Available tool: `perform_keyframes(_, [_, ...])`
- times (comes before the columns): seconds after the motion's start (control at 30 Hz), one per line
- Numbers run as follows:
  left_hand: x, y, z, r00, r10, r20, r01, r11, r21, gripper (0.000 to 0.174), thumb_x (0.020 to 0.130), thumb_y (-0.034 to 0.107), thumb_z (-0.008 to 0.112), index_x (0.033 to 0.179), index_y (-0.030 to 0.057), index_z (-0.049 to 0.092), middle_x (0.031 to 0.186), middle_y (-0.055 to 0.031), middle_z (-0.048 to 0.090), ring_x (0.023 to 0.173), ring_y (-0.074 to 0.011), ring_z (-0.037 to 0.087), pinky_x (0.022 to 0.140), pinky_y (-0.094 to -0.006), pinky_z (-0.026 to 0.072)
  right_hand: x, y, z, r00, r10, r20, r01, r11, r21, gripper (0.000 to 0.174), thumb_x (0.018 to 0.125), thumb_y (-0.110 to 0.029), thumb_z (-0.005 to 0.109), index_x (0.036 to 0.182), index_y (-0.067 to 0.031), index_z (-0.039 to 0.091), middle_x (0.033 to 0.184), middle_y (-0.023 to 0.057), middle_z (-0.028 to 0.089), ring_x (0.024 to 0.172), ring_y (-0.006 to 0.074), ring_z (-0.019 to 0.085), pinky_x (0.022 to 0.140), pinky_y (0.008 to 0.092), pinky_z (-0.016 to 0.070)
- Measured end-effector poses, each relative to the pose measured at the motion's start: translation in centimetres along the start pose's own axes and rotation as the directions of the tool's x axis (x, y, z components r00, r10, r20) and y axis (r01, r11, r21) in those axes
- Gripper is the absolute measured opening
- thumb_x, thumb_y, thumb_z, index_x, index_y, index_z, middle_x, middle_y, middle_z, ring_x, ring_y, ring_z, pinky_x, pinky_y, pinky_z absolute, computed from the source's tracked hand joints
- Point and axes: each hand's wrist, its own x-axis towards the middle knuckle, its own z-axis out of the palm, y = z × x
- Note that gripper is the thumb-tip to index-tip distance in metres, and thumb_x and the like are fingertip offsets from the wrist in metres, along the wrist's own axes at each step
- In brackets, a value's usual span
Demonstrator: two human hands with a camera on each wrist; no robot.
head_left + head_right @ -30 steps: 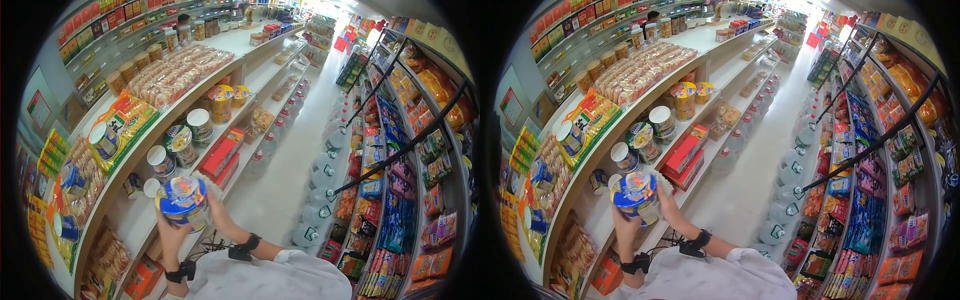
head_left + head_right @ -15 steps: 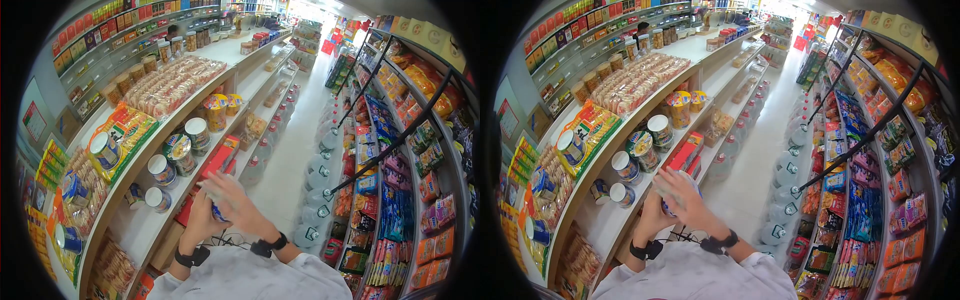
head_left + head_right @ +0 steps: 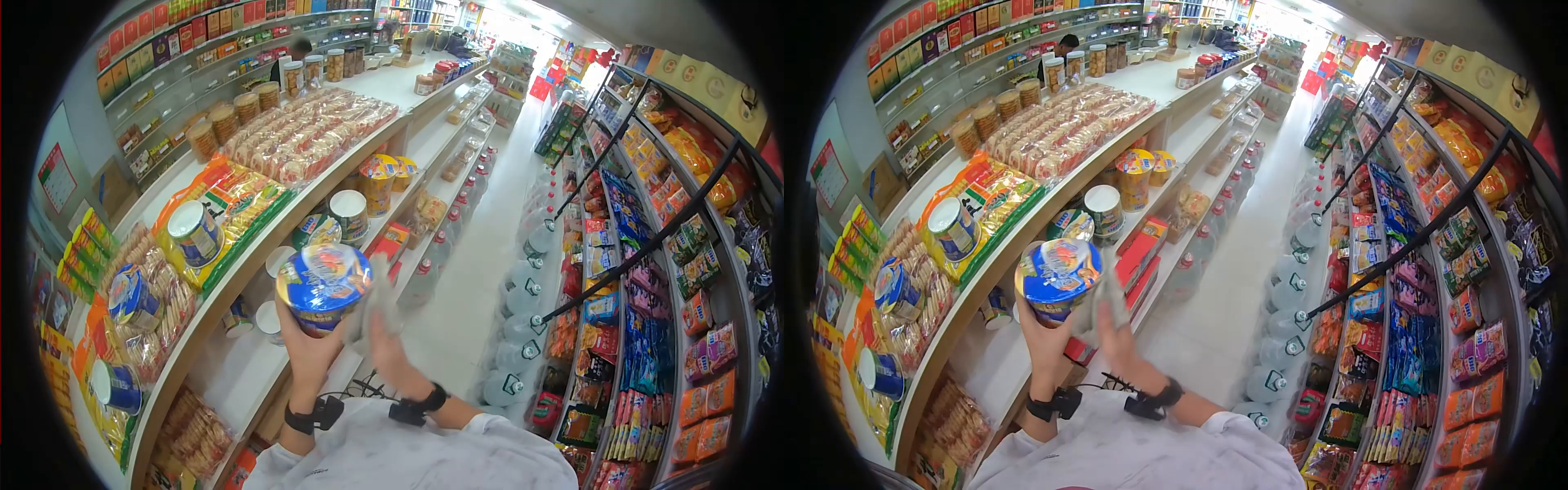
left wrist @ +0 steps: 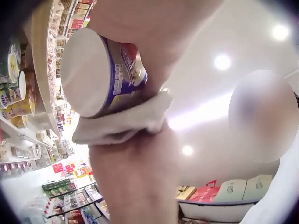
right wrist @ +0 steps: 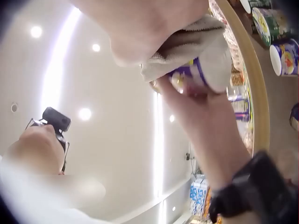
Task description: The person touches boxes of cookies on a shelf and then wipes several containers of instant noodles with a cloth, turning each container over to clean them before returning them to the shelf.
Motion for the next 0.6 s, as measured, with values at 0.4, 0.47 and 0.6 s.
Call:
perform_keyframes(0.4, [1.6,-1.4,-2.0,0.951,0.137,0.277,-0.186,0.97,0.157,0.123,0.063,0.017,0.094,0.155,0.0014,0.014,0.146,-0.0186,0.038,0.134,-0.025,0.045,0.109,-0.0402,0.043,2.1,2.4,-2.3,0.975,0.184,-0.128,-0.139,0.944,0.3,0.055,0.107,-0.039,0.038,0.148,-0.0019,0.037,0.149,0.0097,0.044,0.134,0.0201,0.045,0.113,0.036,0.0351])
perform_keyframes(0.47, [0.9,-0.6,0.1,0.975,0.077,0.21,-0.06,0.994,-0.089,0.134,0.061,0.013,0.095,0.156,0.0028,0.001,0.146,-0.0194,0.039,0.132,-0.0262,0.047,0.107,-0.0393,0.0454,1.3,0.6,-1.6,0.991,-0.028,-0.132,0.006,0.986,-0.168,0.056,0.108,-0.04,0.033,0.149,-0.003,0.036,0.145,0.0111,0.047,0.136,0.0201,0.042,0.115,0.0359,0.0311])
perform_keyframes(0.6, [0.9,-0.6,-0.2,0.955,-0.014,0.297,0.07,0.981,-0.18,0.132,0.057,0.014,0.096,0.156,0.0007,0.009,0.144,-0.0168,0.043,0.131,-0.0259,0.048,0.108,-0.0391,0.0439,3.0,-1.7,-1.5,0.892,0.453,0.001,-0.369,0.725,0.581,0.058,0.106,-0.044,0.037,0.148,-0.0028,0.038,0.147,0.0134,0.048,0.133,0.0273,0.048,0.114,0.0398,0.0367])
